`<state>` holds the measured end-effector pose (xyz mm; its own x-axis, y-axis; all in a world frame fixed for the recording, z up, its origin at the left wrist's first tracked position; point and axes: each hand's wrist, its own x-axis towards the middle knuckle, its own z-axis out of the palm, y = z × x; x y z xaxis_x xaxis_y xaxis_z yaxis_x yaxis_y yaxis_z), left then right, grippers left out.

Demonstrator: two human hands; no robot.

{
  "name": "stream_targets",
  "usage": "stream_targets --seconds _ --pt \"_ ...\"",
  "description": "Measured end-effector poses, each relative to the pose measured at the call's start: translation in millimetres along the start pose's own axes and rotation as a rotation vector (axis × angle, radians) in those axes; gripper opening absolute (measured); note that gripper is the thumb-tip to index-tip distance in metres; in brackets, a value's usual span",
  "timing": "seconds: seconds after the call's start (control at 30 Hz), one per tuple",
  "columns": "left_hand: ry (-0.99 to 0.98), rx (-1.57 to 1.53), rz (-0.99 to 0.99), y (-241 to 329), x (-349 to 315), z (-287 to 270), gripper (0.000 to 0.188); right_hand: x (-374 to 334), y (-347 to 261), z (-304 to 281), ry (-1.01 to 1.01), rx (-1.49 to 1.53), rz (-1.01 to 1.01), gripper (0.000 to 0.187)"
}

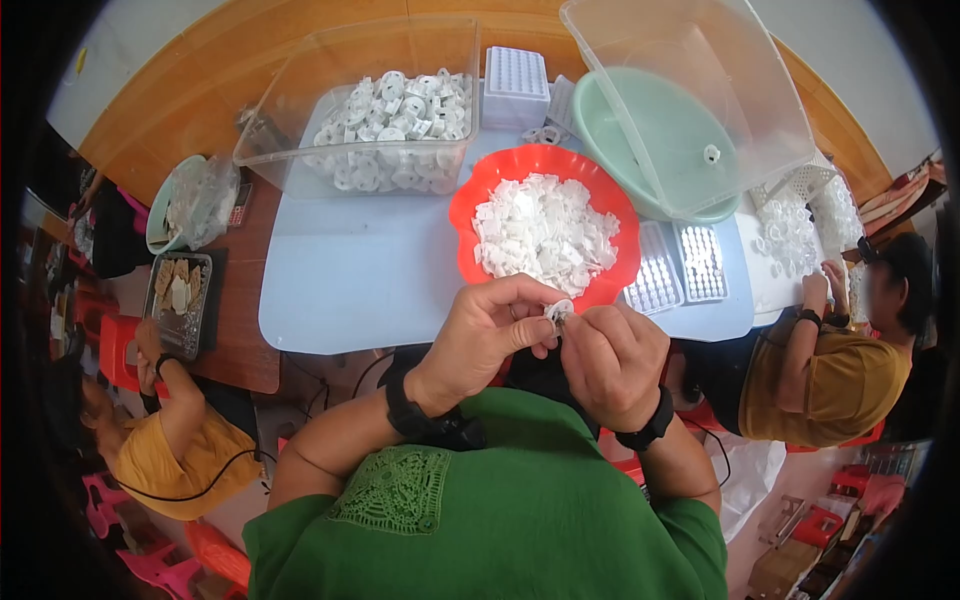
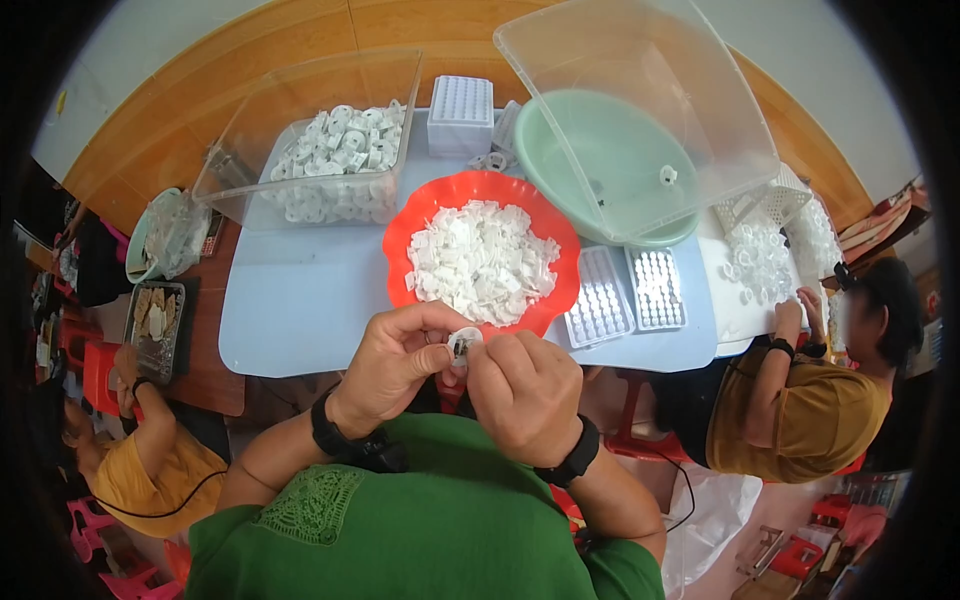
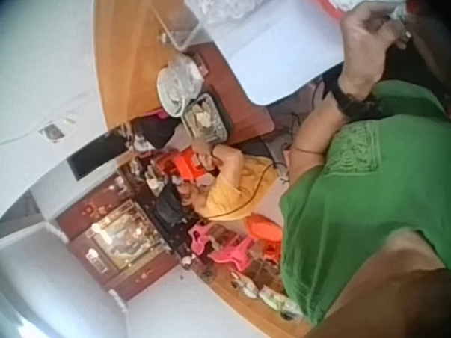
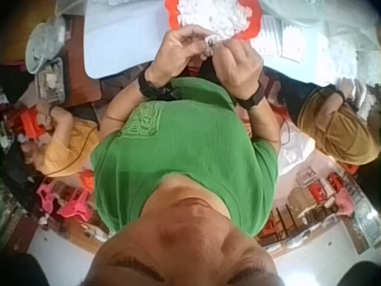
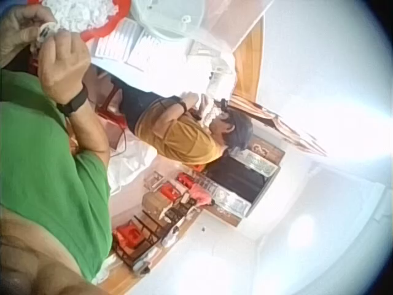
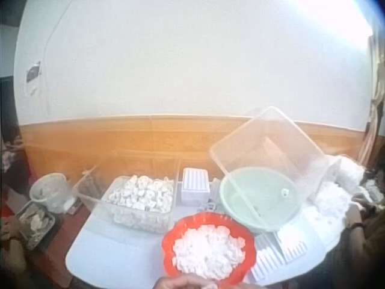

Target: The person is seen assembling small electronic components into a white plastic housing.

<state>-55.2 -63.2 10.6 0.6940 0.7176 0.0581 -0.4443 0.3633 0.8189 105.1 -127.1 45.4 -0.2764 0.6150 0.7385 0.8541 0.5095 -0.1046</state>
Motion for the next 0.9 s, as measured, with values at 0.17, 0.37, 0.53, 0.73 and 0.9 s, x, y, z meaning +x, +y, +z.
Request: stream_targets --seconds 0.17,0.37,0.53,0.73,0.9 --pt "-0.004 0.059 0.01 -1 0 -1 0.024 2 0 -4 -0.113 0.019 -0.002 0.017" --pt "0.019 0.131 -0.038 -6 0 -3 0.021 2 6 -4 -0.23 0.075 0.055 0.011" --pt "-0.032 0.148 -0.022 0 6 0 0.019 6 14 -11 -0.194 0.337 0.332 0.013" --pt "-0.032 0.155 -0.055 -1 4 -1 0.022 2 15 -13 -0.233 0.662 0.708 0.014" --pt "-0.025 0.169 -0.038 -3 4 0 0.022 -2 15 -10 -0.217 0.794 0.783 0.012"
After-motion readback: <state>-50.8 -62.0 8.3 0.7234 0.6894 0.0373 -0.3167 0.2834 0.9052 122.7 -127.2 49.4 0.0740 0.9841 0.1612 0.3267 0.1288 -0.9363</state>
